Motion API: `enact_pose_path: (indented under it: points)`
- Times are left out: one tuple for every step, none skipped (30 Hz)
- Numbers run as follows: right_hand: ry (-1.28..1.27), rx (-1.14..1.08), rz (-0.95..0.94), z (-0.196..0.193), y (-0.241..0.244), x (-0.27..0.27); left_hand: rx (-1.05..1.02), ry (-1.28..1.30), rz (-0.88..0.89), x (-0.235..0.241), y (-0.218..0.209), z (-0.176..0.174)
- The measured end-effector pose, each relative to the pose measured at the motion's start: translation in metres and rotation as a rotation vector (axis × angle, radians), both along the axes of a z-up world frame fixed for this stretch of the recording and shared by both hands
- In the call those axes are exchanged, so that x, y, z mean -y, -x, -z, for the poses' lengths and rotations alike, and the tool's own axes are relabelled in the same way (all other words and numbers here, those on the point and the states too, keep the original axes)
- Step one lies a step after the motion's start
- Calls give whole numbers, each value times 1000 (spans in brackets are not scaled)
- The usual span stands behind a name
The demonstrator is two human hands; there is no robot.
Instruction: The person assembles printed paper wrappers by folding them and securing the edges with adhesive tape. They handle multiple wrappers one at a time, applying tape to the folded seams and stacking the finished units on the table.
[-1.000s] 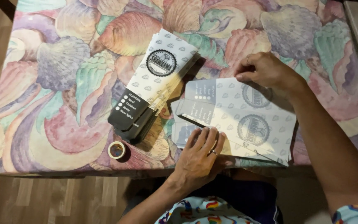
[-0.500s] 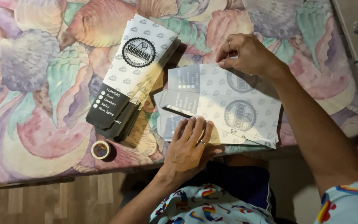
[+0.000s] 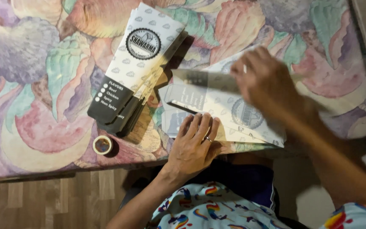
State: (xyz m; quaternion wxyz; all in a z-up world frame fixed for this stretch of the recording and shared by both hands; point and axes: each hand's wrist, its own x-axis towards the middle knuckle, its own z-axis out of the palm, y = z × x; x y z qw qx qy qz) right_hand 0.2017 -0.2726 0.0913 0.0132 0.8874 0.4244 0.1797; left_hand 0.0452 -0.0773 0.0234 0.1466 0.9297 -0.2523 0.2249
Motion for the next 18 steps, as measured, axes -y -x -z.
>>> enact_pose_path:
  points:
    - [3,-5,-3,3,16,-3,-5,3,-3,0,1,0]
    - [-108,-117,-35,5,32,-6,-19,9,9,0,1,0]
    - [-219,-229,-67,7,47,-8,-32,15,20,0,1,-1]
    - [-217,-229,-65,11,61,-12,-33,17,22,0,1,-1]
    - [-209,-19,-75,14,74,-15,-14,55,20,1,1,-1]
    - [-202,190,-84,17,88,-18,3,92,18,1,2,-1]
    - [-201,188,-81,24,91,-20,0,93,20,3,0,6]
    - [-311,183,-99,30,94,-23,88,140,6,5,-1,13]
    - [-421,179,-118,37,98,-26,175,189,-9,7,-3,20]
    - [-420,180,-115,37,100,-27,175,189,-6,7,-3,20]
    - [-436,155,-103,37,102,-29,173,208,4,6,-4,20]
    - [-451,130,-94,37,104,-30,172,227,12,5,-4,21]
    - [-449,130,-93,42,104,-28,172,229,13,4,-5,20]
    - [-466,117,-96,47,105,-27,175,235,23,4,-5,20]
    - [-483,105,-99,52,106,-26,178,242,33,3,-5,20]
    - [-482,103,-100,51,106,-25,177,243,31,3,-5,20]
    - [-493,77,-88,50,106,-25,187,234,26,3,-6,21]
    - [-503,51,-73,49,106,-24,196,225,24,4,-6,21]
